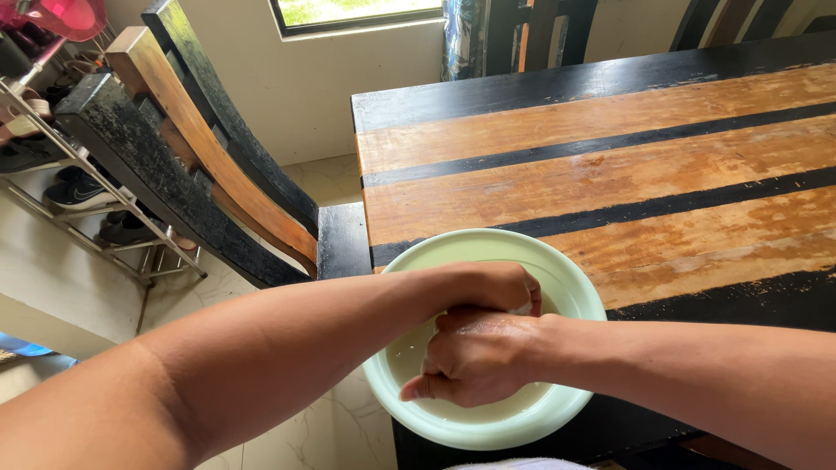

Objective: The person wipes a wooden chair with a yellow cloth, then rinses and wrings the cloth in a basin of water. They fold the cloth and continue wiping the chair's seat and backrest.

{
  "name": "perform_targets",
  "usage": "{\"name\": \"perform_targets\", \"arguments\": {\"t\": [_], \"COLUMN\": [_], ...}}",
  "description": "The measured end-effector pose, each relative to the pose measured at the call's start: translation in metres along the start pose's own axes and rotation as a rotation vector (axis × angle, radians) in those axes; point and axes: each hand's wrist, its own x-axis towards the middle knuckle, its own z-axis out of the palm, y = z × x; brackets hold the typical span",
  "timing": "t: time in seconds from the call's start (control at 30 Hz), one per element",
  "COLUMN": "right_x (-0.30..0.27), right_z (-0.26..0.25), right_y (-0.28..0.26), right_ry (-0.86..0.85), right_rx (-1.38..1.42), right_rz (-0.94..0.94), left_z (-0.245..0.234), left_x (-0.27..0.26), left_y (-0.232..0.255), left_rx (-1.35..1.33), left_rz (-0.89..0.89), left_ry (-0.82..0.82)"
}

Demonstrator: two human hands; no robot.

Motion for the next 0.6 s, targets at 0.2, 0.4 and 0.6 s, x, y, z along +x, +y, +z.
{"name": "perform_targets", "arguments": {"t": [0.2, 0.4, 0.6], "right_x": [0.004, 0.002, 0.016], "right_z": [0.011, 0.029, 0.055], "right_y": [-0.001, 0.036, 0.062], "right_ry": [0.011, 0.511, 1.039], "right_rx": [-0.127, 0.094, 1.332], "right_rz": [-0.071, -0.033, 0.106], "left_z": [0.015, -0.015, -0.009], "left_x": [0.034, 0.082, 0.02], "left_y": [-0.033, -0.104, -0.073], "left_rx": [0.07, 0.228, -0.944], "left_rz": [-0.002, 0.285, -0.198], "left_ry": [0.09, 0.32, 0.719]}}
